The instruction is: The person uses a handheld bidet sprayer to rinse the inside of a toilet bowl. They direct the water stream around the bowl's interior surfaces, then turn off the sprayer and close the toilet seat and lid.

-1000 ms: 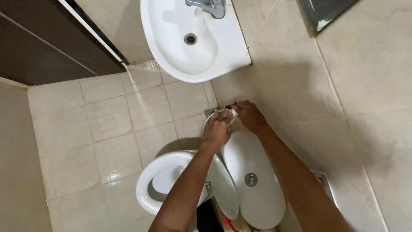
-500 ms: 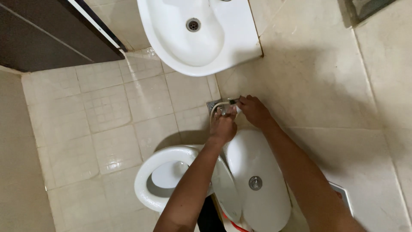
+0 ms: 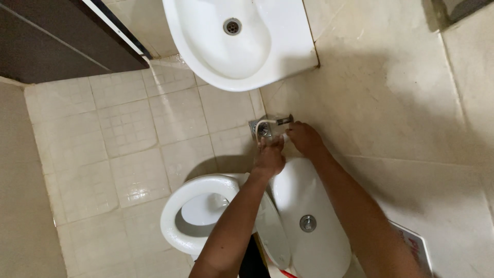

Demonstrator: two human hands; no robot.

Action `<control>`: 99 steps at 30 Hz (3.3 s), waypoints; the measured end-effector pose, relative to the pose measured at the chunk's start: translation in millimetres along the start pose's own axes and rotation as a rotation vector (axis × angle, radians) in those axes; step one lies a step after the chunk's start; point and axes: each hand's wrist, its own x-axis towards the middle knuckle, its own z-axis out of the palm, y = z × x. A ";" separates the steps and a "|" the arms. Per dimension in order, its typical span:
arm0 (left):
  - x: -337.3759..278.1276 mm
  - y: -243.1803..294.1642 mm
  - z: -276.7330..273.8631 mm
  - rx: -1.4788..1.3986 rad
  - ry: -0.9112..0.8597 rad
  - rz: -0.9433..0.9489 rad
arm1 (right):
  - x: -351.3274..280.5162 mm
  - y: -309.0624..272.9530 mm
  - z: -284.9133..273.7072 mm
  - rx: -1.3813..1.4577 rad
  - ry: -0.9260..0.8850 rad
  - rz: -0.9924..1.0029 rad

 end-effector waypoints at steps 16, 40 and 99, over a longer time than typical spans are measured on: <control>27.5 14.3 -16.6 0.117 -0.135 -0.091 | 6.8 -6.4 -7.0 0.244 -0.166 0.564; -124.4 -22.5 -54.7 0.057 0.069 0.107 | -98.5 -152.8 -66.3 0.121 0.215 0.489; -300.9 -48.0 -0.6 0.540 0.101 0.309 | -198.4 -359.0 10.2 0.024 0.390 0.610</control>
